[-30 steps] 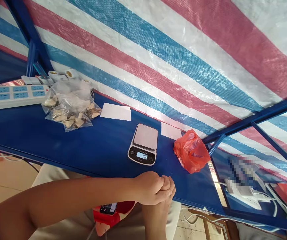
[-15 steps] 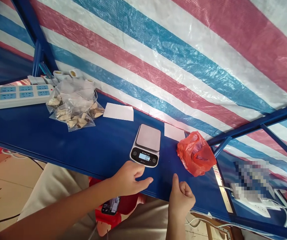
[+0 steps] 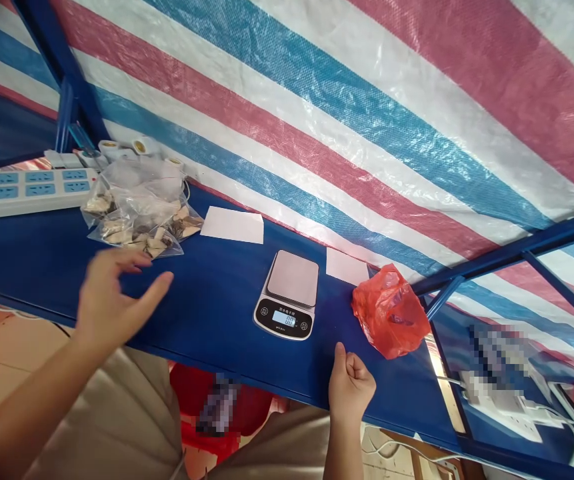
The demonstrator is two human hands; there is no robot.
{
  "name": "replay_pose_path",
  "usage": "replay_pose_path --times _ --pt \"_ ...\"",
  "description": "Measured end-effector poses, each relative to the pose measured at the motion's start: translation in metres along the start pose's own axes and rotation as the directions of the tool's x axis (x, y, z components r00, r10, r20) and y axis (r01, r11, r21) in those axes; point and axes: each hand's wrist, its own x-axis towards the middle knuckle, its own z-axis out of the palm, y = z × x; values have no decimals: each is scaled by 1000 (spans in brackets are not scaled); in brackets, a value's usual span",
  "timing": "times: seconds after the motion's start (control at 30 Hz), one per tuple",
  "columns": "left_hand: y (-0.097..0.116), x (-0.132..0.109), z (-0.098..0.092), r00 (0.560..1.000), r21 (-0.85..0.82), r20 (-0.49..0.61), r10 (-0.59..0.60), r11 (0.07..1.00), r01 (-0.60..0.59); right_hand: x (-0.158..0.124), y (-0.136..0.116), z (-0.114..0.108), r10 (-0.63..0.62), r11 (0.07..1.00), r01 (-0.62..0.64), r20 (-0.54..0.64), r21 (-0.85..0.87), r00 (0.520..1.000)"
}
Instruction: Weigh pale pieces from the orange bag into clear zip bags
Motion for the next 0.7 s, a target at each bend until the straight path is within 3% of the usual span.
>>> replay_pose_path --times 0.07,0.13,0.27,0.47,0.7 --pt "-12 23 -12 997 111 -68 24 994 -16 0 -4 0 -3 1000 4 38 -16 999" --pt "-21 43 -18 998 158 -61 11 987 -1 1 -7 -1 -8 999 11 70 -36 998" --pt "-40 66 -9 999 121 -44 -28 992 34 1 -11 -3 -33 995 41 97 -87 995" --pt "-69 68 12 985 -6 12 -174 985 174 2 -11 -3 -52 990 65 104 -126 993" --pt "-71 65 6 973 46 40 -226 973 224 1 -14 -4 -66 982 85 114 -168 991"
